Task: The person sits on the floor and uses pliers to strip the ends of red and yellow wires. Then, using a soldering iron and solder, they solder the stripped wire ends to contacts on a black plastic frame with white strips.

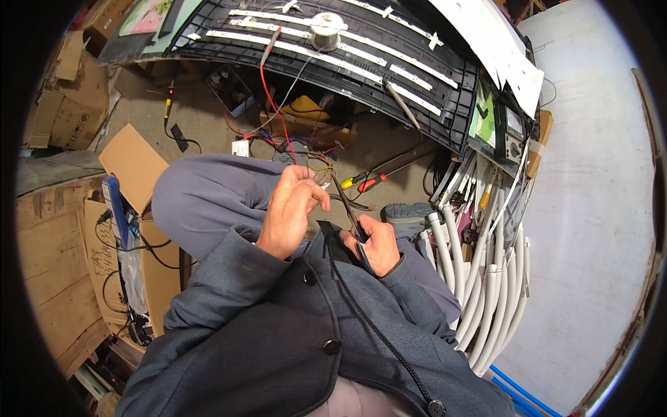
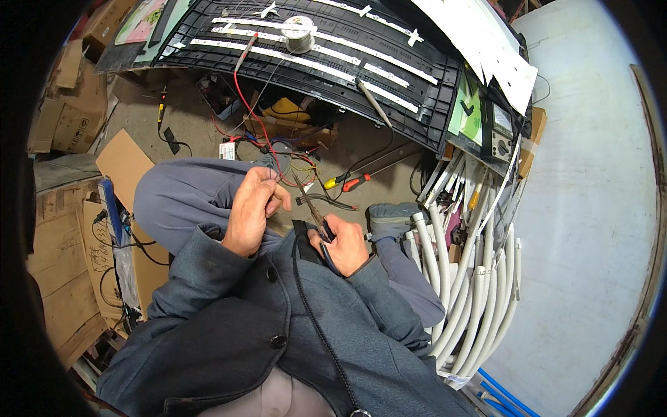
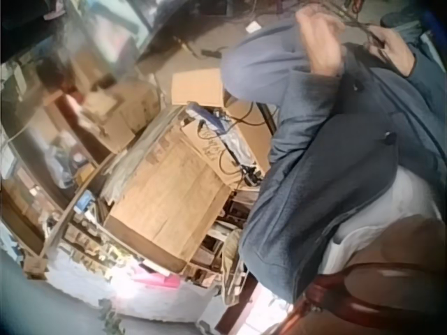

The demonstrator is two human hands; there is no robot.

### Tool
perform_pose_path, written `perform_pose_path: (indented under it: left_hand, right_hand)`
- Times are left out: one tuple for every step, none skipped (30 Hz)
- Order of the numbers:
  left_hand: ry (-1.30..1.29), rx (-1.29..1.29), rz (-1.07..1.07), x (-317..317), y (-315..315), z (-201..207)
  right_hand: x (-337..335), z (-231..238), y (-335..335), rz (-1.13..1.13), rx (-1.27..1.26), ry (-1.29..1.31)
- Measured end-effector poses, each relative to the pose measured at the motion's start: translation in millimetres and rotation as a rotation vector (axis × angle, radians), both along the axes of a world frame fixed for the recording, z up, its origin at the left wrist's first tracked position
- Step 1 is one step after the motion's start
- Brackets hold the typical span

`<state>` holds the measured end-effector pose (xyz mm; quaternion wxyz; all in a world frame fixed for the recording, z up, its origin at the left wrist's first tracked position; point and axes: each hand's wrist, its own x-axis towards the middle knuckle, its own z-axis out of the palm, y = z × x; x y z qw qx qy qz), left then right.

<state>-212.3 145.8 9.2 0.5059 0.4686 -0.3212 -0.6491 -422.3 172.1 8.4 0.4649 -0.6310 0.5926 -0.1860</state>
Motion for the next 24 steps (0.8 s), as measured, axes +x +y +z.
perform_pose_path:
  left_hand:
    - [0.023, 0.012, -0.005, 0, 0, 1]
    - [0.046, 0.025, -0.011, 0, 0, 3]
    - [0.068, 0.037, -0.017, 0, 0, 4]
    - [0.09, 0.033, -0.032, 0, 0, 5]
    - [0.111, 0.029, -0.046, 0, 1, 6]
    - [0.131, 0.024, -0.061, 1, 1, 6]
    - [0.147, 0.015, -0.069, 1, 1, 4]
    - [0.163, 0.007, -0.078, 1, 2, 1]
    - [0.179, -0.001, -0.087, 1, 2, -2]
    - [0.188, 0.006, -0.084, 1, 3, -3]
    - [0.197, 0.012, -0.08, 0, 4, -4]
    - [0.206, 0.019, -0.077, 0, 4, -5]
    - [0.194, 0.021, -0.085, 0, 4, -5]
    - [0.182, 0.024, -0.092, 0, 4, -4]
    - [0.171, 0.028, -0.099, 0, 4, -4]
    - [0.173, 0.021, -0.097, 1, 4, -3]
    - [0.175, 0.013, -0.095, 0, 4, -2]
    - [0.178, 0.005, -0.094, 0, 5, -1]
    - [0.176, 0.011, -0.099, 0, 5, -1]
    - [0.173, 0.015, -0.103, 0, 5, -1]
    - [0.171, 0.02, -0.107, 1, 5, -1]
    - [0.171, 0.016, -0.108, 1, 5, -2]
    - [0.172, 0.011, -0.11, 1, 5, -2]
    - [0.172, 0.007, -0.111, 1, 5, -3]
  right_hand:
    - [2, 3, -1, -0.001, -0.011, 0.022]
    - [5, 6, -2, -0.002, -0.022, 0.045]
    - [6, 9, -3, -0.003, -0.033, 0.067]
    - [7, 12, -4, 0.005, -0.059, 0.091]
    - [8, 14, -5, 0.015, -0.085, 0.114]
    - [9, 15, -6, 0.024, -0.111, 0.136]
    - [10, 14, -7, 0.035, -0.147, 0.153]
    - [10, 12, -7, 0.045, -0.181, 0.17]
    - [10, 11, -7, 0.055, -0.215, 0.188]
    - [11, 11, -7, 0.048, -0.228, 0.189]
    - [11, 11, -7, 0.041, -0.241, 0.191]
    - [12, 11, -7, 0.034, -0.254, 0.192]
    - [12, 12, -8, 0.029, -0.25, 0.194]
    - [12, 12, -7, 0.024, -0.245, 0.194]
    - [12, 12, -7, 0.019, -0.24, 0.195]
    - [12, 12, -7, 0.022, -0.238, 0.191]
    - [12, 11, -7, 0.023, -0.236, 0.187]
    - [12, 11, -7, 0.024, -0.235, 0.184]
    - [11, 11, -6, 0.025, -0.234, 0.18]
    - [12, 12, -6, 0.027, -0.235, 0.176]
    - [12, 12, -6, 0.029, -0.235, 0.172]
    - [12, 12, -6, 0.031, -0.239, 0.168]
    - [11, 12, -7, 0.033, -0.242, 0.165]
    - [11, 11, -6, 0.035, -0.246, 0.162]
